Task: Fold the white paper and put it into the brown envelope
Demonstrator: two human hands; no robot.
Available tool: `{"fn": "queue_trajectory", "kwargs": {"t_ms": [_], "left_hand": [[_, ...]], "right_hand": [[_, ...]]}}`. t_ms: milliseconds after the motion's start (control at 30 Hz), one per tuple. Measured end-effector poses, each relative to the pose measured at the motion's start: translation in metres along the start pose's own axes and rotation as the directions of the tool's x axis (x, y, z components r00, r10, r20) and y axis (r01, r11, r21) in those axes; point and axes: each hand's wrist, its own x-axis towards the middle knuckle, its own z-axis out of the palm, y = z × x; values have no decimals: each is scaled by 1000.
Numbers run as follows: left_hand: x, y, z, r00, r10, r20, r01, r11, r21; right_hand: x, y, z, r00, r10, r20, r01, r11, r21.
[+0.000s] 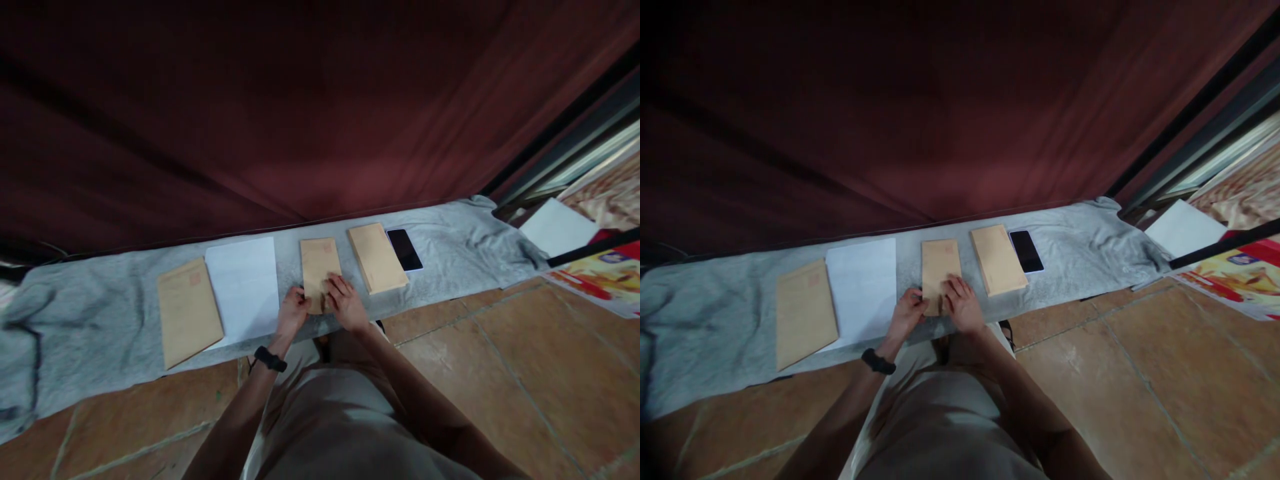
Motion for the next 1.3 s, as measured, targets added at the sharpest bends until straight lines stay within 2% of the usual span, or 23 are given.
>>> {"fn": "queue_trajectory", "kwargs": {"t_ms": [67, 133, 167, 233, 300, 367, 567, 733, 967, 1133, 1300], "left_hand": [[-3, 2, -1, 995, 72, -76, -61, 989, 136], [-5, 6, 2, 961, 250, -116, -201, 924, 326], [-5, 8, 5, 929, 360, -89, -295, 863, 410], [-1, 13, 15, 845, 533, 38, -479, 726, 494], [8, 18, 26, 771, 614, 169, -598, 606, 524], [19, 21, 35, 740, 629, 239, -630, 523, 574], [45, 16, 36, 749, 597, 286, -593, 413, 691], [55, 11, 30, 770, 583, 258, -544, 390, 743], [65, 11, 27, 806, 547, 224, -494, 415, 764], [40, -5, 17, 793, 554, 254, -523, 407, 749], [-12, -26, 1, 718, 565, 407, -663, 377, 646]], "right_hand": [[-3, 0, 5, 1000, 8, -4, -9, 999, -38], [-6, -1, 9, 1000, 22, -16, -23, 998, -64], [-7, -1, 11, 999, 24, -22, -25, 997, -74], [-8, -2, 13, 999, 18, -28, -20, 996, -89], [-8, -3, 15, 999, 15, -36, -18, 995, -99], [-8, -4, 17, 998, 22, -54, -27, 994, -106], [-6, -7, 16, 997, -2, -72, -7, 991, -131], [-6, -9, 12, 998, -12, -67, 4, 993, -120], [-6, -8, 11, 997, -29, -66, 21, 993, -119], [-5, -8, 11, 998, -4, -64, -1, 997, -82], [-8, 2, 7, 1000, 4, -30, -2, 999, 34]]}}
